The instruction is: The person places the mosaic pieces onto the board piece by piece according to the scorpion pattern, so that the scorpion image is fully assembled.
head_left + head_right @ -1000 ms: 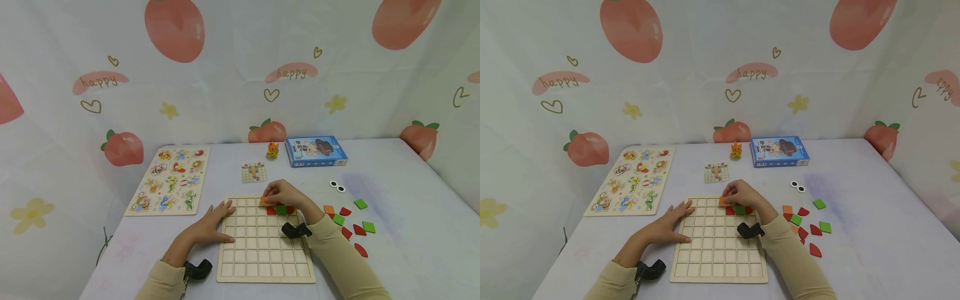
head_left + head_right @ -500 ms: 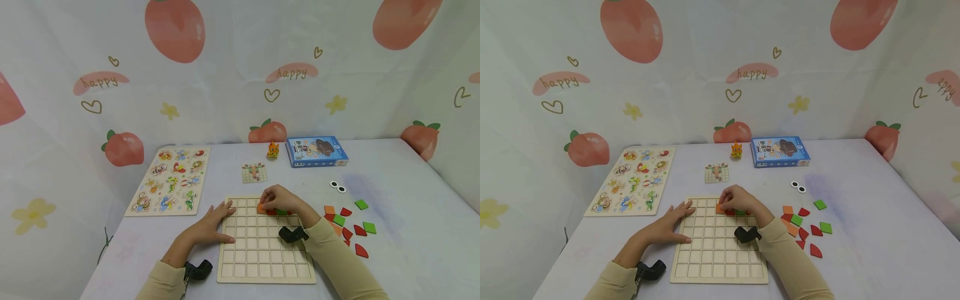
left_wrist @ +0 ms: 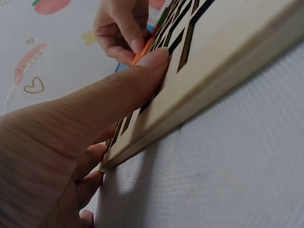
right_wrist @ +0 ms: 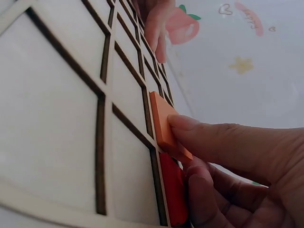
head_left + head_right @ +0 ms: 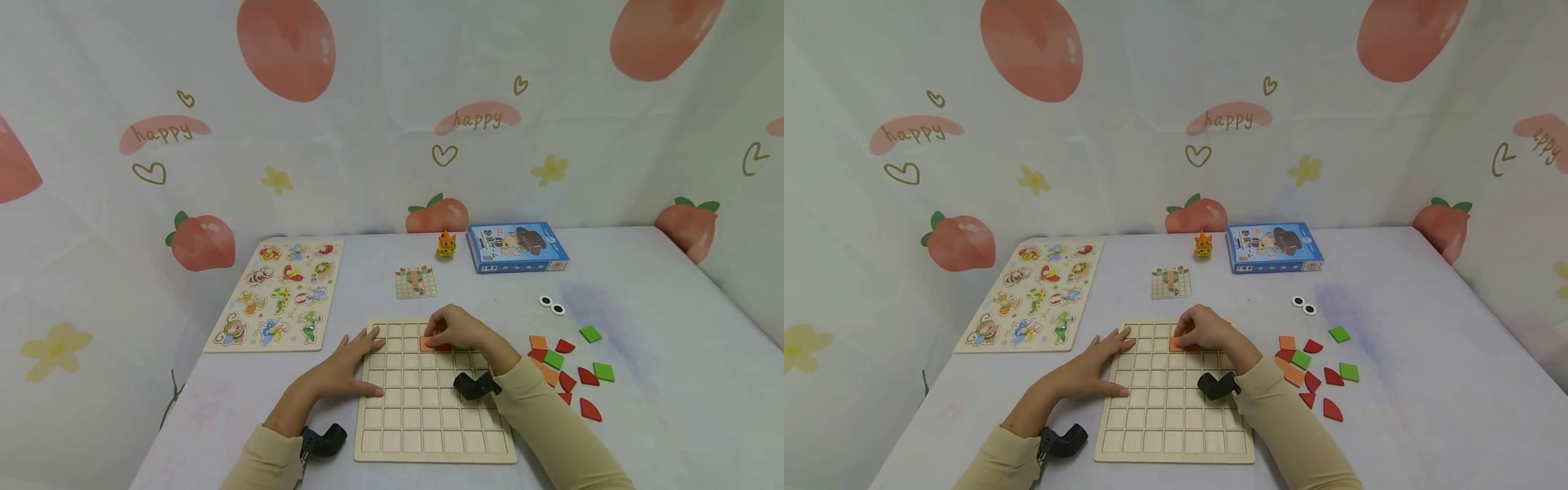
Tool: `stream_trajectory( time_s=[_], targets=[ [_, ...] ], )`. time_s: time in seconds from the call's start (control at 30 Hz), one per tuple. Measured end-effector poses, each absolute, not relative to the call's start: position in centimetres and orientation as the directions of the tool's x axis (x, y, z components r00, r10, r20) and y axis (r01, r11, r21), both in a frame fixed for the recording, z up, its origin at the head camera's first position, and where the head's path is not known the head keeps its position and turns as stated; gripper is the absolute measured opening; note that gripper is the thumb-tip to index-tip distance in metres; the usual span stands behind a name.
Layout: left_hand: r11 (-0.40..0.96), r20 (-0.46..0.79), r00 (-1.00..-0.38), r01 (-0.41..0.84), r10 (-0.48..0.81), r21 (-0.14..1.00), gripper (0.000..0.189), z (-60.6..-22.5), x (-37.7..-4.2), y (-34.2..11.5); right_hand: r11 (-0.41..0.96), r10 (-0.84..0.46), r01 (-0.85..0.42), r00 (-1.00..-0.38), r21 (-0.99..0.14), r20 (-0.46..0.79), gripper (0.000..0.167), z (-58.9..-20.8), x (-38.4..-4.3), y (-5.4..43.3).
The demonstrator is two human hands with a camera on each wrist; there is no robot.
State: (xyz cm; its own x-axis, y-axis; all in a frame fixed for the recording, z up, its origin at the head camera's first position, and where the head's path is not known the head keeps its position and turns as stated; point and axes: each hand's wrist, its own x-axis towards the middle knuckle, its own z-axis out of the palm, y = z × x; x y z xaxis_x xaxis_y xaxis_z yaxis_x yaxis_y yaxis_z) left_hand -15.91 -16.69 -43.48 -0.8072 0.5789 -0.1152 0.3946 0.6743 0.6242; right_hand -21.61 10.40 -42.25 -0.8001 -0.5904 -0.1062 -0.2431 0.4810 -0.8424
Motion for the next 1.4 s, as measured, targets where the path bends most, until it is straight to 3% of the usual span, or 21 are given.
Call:
stream_trajectory(
  time_s=[0.23,0.53,0.87,1.4],
  targets=[
    [0.667,-0.116,-0.804,0.392,0.583,0.633,0.088,-43.5,-15.9,-16.7,0.484,-0.579,-0.243,-0.809,-0.84,-0.1,0.006,-42.4,-21.7,10.3],
    [0.671,-0.121,-0.804,0.391,0.582,0.63,0.087,-43.4,-15.9,-16.7,0.511,-0.567,-0.272,-0.819,-0.815,-0.083,0.014,-41.6,-21.5,11.7],
    [0.669,-0.115,-0.804,0.396,0.584,0.629,0.087,-43.4,-15.9,-16.6,0.55,-0.541,-0.242,-0.833,-0.799,-0.12,0.015,-40.6,-20.4,15.3],
    [0.68,-0.122,-0.812,0.384,0.571,0.625,0.087,-43.4,-15.8,-16.6,0.693,-0.384,-0.204,-0.916,-0.691,-0.115,0.021,-40.3,-17.6,22.4]
  ],
)
